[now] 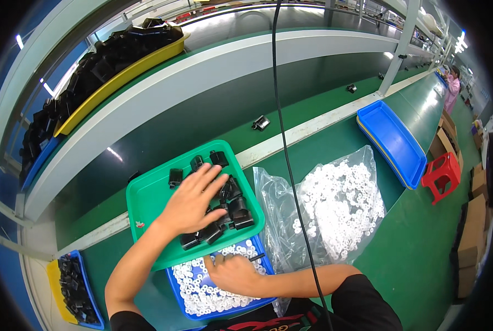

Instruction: The person repeatedly picks black plastic housings from a green tray and small white washers from a blue tray, inserts the washers into the housings, and uses a black cylindrical tool to press them in. The assembled parts are placed back into the green tray.

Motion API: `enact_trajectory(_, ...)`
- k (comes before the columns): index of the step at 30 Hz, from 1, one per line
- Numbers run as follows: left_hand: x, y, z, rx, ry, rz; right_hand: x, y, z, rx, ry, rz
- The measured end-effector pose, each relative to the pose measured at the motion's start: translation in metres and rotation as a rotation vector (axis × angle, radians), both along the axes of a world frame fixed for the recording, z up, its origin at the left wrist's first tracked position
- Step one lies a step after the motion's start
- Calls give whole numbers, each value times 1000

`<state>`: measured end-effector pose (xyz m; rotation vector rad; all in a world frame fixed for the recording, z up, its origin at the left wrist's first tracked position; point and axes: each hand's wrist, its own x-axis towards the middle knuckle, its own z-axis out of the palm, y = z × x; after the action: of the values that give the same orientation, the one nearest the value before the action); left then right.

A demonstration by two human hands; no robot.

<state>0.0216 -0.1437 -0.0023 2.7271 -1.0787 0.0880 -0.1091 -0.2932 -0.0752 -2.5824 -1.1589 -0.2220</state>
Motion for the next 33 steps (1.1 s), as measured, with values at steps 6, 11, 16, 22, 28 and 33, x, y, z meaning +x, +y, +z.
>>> enact_trajectory(6, 3, 4, -18, 33, 114, 17, 6, 1, -5, 61, -64, 67)
enact_trajectory(11, -7, 27, -24, 54, 124, 102, 6, 1, -3, 157, -45, 99)
enact_trajectory(16, -14, 36, -23, 111, 136, 134, 4, 1, -6, 161, -24, 136)
enact_trajectory(22, -19, 35, -25, 38, 55, 147, 6, 0, -2, 206, -47, 201)
enact_trajectory(28, -20, 36, -28, -18, -24, 165, 4, 1, -1, 189, -68, 143)
enact_trajectory(33, -26, 38, -30, -23, 4, 196, 4, 2, -10, 149, -116, 174)
